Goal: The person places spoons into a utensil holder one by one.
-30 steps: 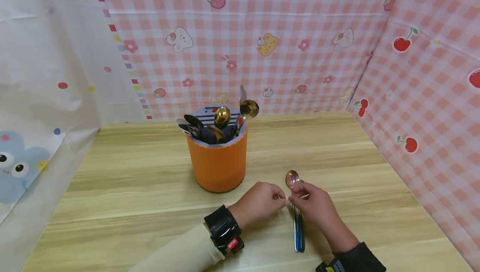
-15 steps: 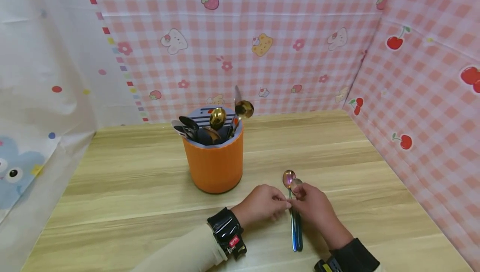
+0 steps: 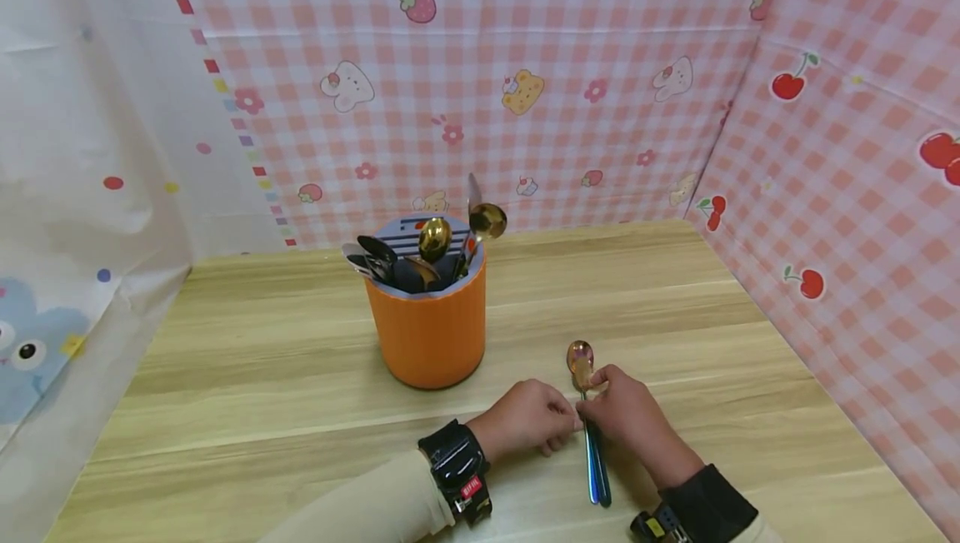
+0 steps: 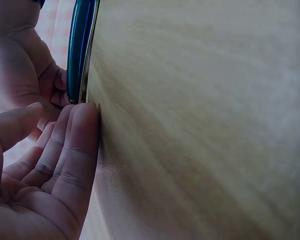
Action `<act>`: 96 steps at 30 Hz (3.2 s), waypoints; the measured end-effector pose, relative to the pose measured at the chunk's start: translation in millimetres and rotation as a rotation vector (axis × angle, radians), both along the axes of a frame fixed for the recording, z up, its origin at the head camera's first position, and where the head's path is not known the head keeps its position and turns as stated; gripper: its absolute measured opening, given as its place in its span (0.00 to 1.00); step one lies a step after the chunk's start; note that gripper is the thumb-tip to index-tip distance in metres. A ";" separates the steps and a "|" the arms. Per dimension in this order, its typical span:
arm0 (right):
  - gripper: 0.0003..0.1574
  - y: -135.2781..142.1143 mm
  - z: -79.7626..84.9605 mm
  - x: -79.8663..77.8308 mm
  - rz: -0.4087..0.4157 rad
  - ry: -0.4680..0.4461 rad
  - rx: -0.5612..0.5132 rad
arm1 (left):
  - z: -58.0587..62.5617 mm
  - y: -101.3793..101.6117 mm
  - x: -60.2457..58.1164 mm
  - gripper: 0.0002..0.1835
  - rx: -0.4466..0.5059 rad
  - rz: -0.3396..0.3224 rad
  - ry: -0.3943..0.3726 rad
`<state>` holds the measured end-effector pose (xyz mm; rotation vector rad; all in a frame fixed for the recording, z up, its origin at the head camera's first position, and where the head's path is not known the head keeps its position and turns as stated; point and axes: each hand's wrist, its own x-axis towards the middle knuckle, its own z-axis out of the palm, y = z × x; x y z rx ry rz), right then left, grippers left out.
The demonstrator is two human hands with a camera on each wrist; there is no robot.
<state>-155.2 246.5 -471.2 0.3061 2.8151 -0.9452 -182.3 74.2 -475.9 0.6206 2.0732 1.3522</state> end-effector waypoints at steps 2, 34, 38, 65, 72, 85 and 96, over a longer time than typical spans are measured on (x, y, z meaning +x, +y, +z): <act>0.24 0.5 0.1 -0.1 -0.012 -0.024 -0.037 | -0.7 0.0 0.7 0.07 0.003 -0.007 0.006; 0.14 -4.3 8.1 0.8 -0.046 0.041 -0.544 | 0.3 4.2 5.7 0.10 0.019 -0.008 -0.035; 0.13 -4.7 14.2 0.0 -0.043 0.043 -0.614 | 4.8 2.0 5.4 0.09 0.019 -0.007 -0.008; 0.14 -23.2 53.3 -8.3 0.024 0.120 -0.642 | 47.6 -24.1 -0.2 0.07 -0.047 -0.001 0.133; 0.14 -27.9 61.6 -8.9 0.046 0.146 -0.645 | 57.3 -30.4 1.9 0.08 -0.039 0.019 0.145; 0.14 -36.4 79.2 -10.3 0.073 0.159 -0.638 | 72.3 -40.9 4.2 0.07 -0.017 0.025 0.222; 0.14 -43.7 88.3 -13.2 0.098 0.174 -0.633 | 78.6 -48.3 3.6 0.09 -0.021 0.035 0.283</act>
